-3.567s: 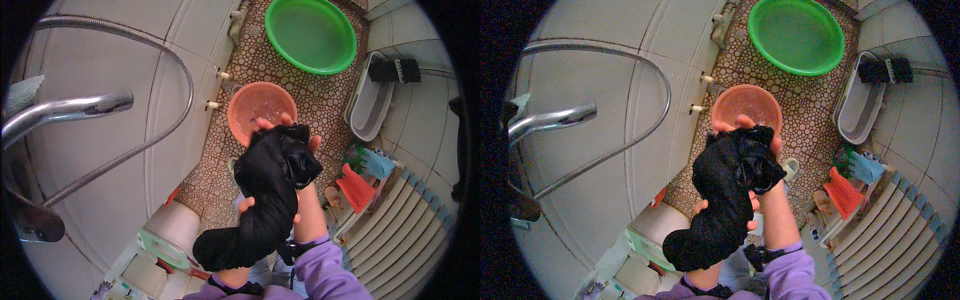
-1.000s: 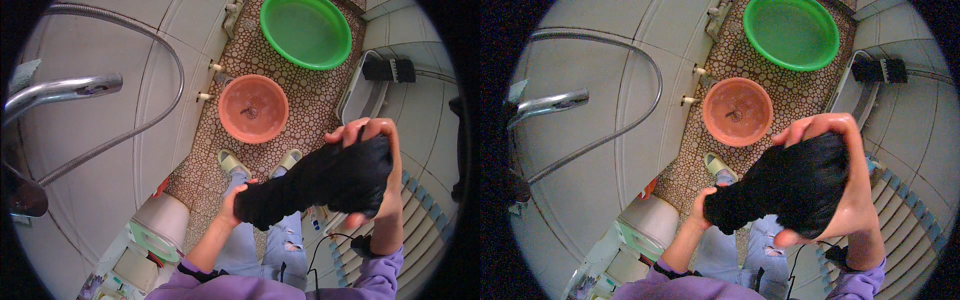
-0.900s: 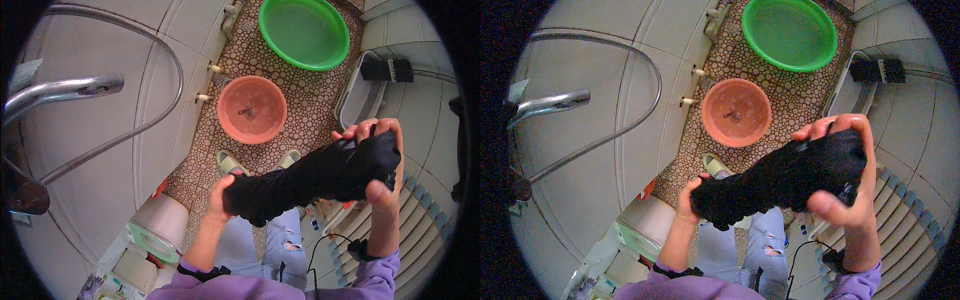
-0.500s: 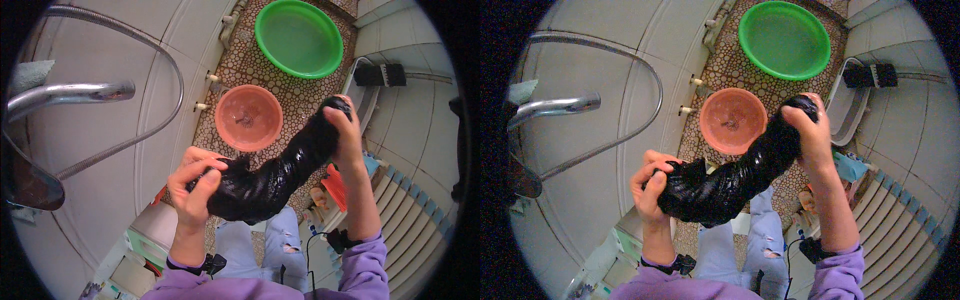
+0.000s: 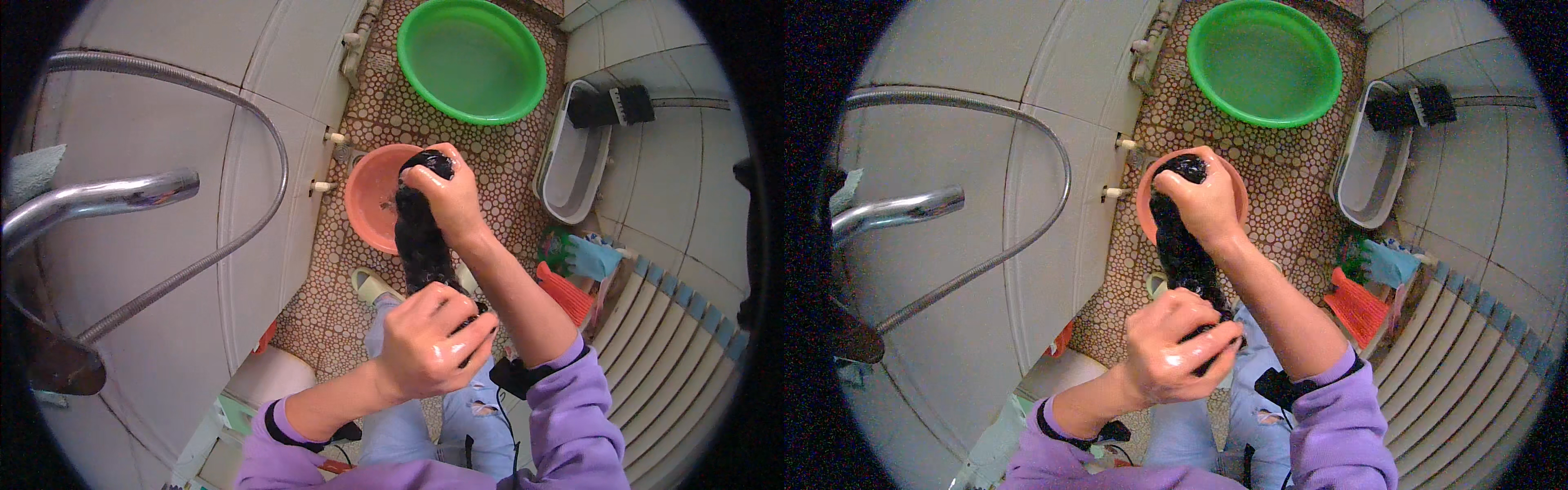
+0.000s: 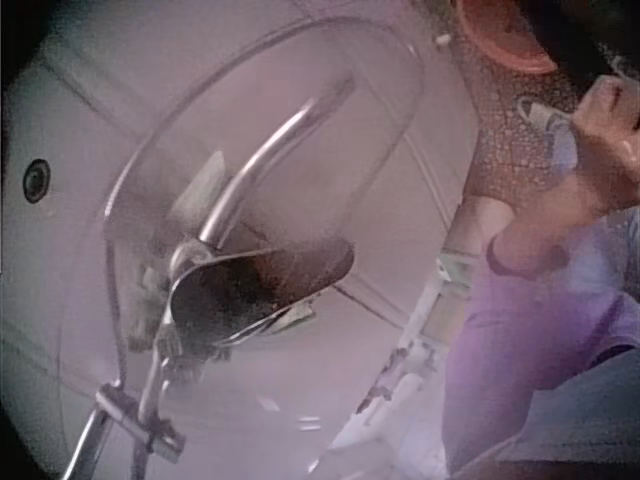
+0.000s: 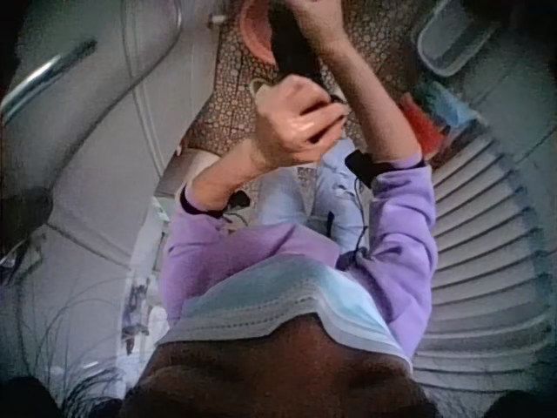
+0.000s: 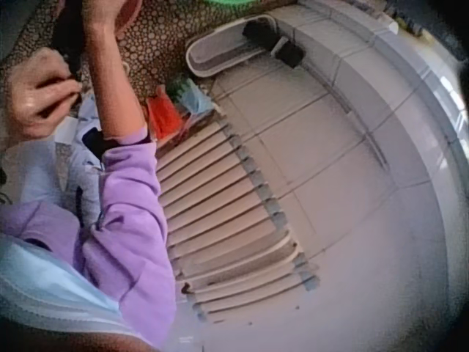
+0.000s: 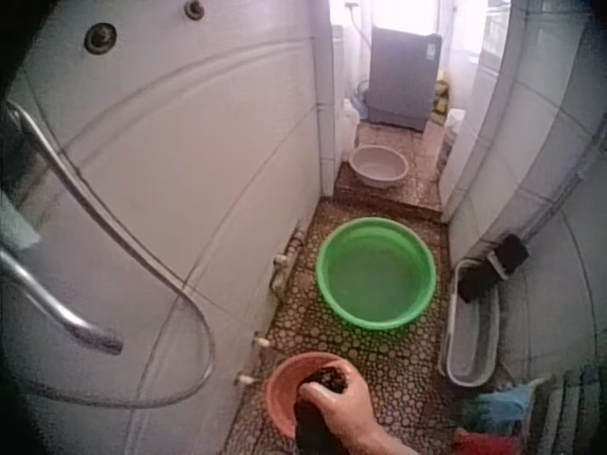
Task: The person hand-washes a black garment in a pink basin, then transfers it to a white basin and loads it into a top-loading washing machine along with other clothes. The person uses both hands to agitate and rinse the garment, then places it into the machine.
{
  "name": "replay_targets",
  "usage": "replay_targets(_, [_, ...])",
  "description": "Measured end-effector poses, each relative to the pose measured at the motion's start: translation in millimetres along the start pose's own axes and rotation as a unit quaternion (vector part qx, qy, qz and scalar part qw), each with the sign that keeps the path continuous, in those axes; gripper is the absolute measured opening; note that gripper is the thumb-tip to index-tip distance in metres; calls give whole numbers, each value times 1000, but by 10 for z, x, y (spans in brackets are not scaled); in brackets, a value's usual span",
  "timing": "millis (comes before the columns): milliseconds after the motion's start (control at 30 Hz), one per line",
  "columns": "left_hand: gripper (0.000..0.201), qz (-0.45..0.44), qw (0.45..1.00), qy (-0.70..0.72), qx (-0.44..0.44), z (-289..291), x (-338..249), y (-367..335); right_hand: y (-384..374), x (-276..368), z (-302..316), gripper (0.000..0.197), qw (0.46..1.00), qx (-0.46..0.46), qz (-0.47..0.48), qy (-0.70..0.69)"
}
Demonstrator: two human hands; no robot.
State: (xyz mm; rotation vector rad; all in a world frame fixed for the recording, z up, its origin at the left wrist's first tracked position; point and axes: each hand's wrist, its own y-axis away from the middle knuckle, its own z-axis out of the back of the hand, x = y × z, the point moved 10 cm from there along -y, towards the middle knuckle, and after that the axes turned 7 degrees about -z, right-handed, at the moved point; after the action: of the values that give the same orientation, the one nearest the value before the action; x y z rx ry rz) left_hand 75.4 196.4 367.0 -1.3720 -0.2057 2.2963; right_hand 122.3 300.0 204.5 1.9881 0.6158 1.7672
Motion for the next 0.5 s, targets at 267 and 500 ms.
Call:
replay_targets(267, [17, -38, 996, -40, 76, -468, 105, 374, 38, -312, 98, 31, 999, -19, 31, 30])
replay_targets(500, [10, 384, 904, 103, -154, 302, 1310, 1271, 246, -168, 991, 44, 993, -100, -41, -52])
